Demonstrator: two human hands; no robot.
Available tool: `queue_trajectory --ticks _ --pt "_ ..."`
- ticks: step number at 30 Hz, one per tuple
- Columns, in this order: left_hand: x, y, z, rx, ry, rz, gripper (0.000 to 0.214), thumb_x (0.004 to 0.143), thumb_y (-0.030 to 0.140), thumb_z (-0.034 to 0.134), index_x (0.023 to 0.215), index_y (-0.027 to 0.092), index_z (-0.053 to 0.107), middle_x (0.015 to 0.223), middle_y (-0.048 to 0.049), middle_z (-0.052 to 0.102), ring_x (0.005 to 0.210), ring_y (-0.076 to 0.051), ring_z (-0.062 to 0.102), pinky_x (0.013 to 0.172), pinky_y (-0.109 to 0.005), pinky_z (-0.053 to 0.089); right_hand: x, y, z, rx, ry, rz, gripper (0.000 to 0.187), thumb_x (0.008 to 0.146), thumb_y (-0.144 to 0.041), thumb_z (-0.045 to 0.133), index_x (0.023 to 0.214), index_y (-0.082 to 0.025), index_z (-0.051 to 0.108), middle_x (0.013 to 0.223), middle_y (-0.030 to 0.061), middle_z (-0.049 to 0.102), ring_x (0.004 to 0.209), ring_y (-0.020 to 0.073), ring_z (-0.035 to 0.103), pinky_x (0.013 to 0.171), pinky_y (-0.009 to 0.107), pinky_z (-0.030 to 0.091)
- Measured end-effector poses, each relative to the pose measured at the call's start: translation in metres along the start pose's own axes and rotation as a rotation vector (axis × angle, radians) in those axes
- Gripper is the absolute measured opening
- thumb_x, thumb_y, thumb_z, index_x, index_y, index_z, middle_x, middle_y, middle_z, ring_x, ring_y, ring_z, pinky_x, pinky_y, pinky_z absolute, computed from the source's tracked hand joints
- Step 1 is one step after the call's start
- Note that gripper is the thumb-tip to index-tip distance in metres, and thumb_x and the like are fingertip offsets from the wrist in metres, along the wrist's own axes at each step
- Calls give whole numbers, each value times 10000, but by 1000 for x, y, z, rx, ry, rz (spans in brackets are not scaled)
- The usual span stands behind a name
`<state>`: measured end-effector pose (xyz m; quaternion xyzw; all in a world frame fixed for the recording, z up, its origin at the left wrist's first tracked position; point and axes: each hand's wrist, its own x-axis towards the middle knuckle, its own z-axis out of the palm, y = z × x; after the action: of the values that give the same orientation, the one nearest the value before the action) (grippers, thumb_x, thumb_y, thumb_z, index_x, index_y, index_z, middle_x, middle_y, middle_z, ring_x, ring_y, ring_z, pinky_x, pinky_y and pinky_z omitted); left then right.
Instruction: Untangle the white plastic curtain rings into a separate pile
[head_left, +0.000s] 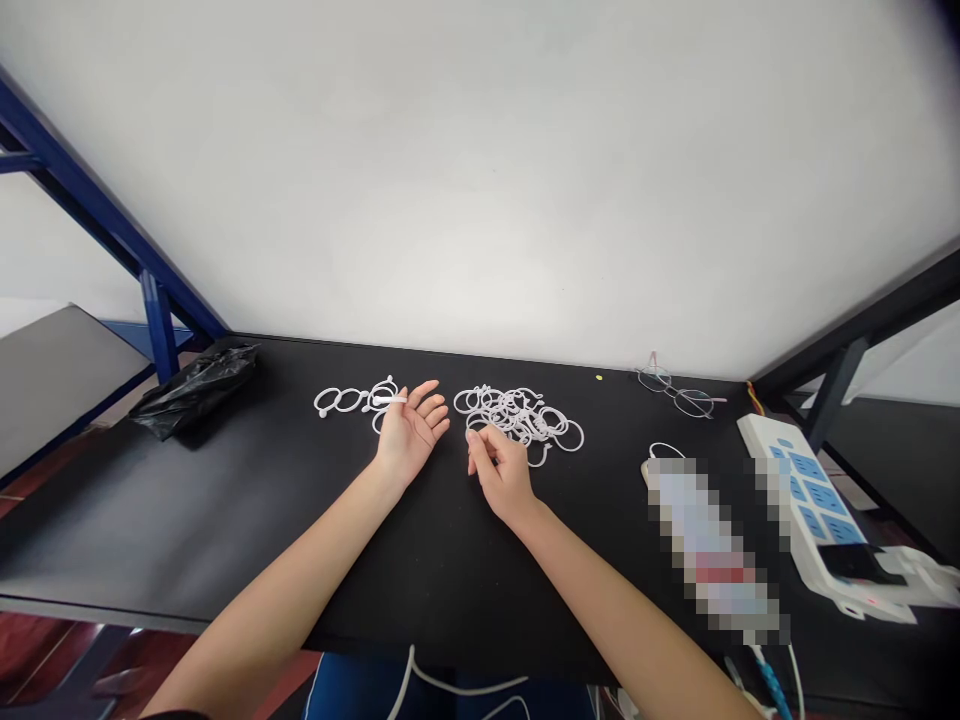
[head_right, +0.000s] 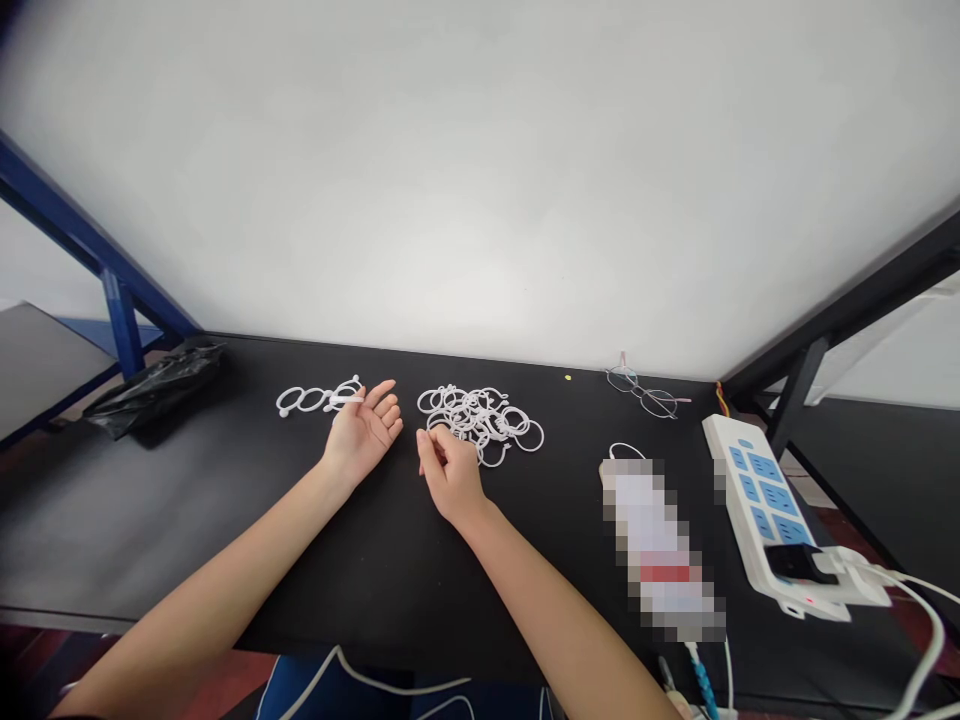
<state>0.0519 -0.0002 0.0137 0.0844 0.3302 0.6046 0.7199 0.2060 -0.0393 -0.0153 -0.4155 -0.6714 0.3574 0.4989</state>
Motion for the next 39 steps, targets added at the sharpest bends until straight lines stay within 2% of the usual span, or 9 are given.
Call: queue_trajectory --ticks 5,9,14,29,34,36,39 --pt "1 3 -6 -117 -52 -27 469 990 342 234 1085 91 619 714 -58 655 532 -135 606 488 -251 499 0 0 0 -2 -2 3 358 984 -326 460 645 -215 433 529 -40 499 468 105 495 521 245 400" --pt "1 8 -6 -223 -33 -22 523 987 431 212 930 83 599 661 -49 589 472 -116 524 445 -236 444 0 -2 0 -9 -4 10 357 981 -328 459 643 -215 434 522 -41 499 459 103 490 510 242 390" --pt "1 11 -9 -250 -44 -1 604 997 486 148 774 103 558 484 52 355 326 -65 260 358 -210 299 0 -2 -1 -9 -21 4 365 975 -304 461 622 -215 427 511 -39 500 455 103 492 521 245 395" --pt "2 9 -8 -222 25 25 498 994 451 144 725 161 448 528 50 340 375 -74 316 410 -212 325 1 -3 -1 -16 -23 -1 366 972 -301 462 618 -217 423 503 -42 495 446 104 483 510 245 385" --pt "2 9 -9 -236 -20 31 487 978 523 169 629 205 290 496 65 250 382 -78 290 418 -218 319 1 -2 -1 -13 -26 -6 361 971 -297 467 621 -215 427 502 -44 493 444 101 479 506 242 382" --pt "2 10 -10 -247 -29 30 459 979 490 180 625 209 259 493 65 232 384 -80 284 420 -221 317 1 -2 -1 -13 -25 -10 365 971 -297 465 618 -215 425 501 -44 492 442 101 476 507 242 382" --pt "3 10 -11 -272 -28 25 366 961 346 210 626 206 253 492 58 233 386 -83 287 424 -222 311 1 -3 -1 -12 -26 -7 369 972 -302 460 615 -217 419 501 -44 491 440 101 472 504 243 379"
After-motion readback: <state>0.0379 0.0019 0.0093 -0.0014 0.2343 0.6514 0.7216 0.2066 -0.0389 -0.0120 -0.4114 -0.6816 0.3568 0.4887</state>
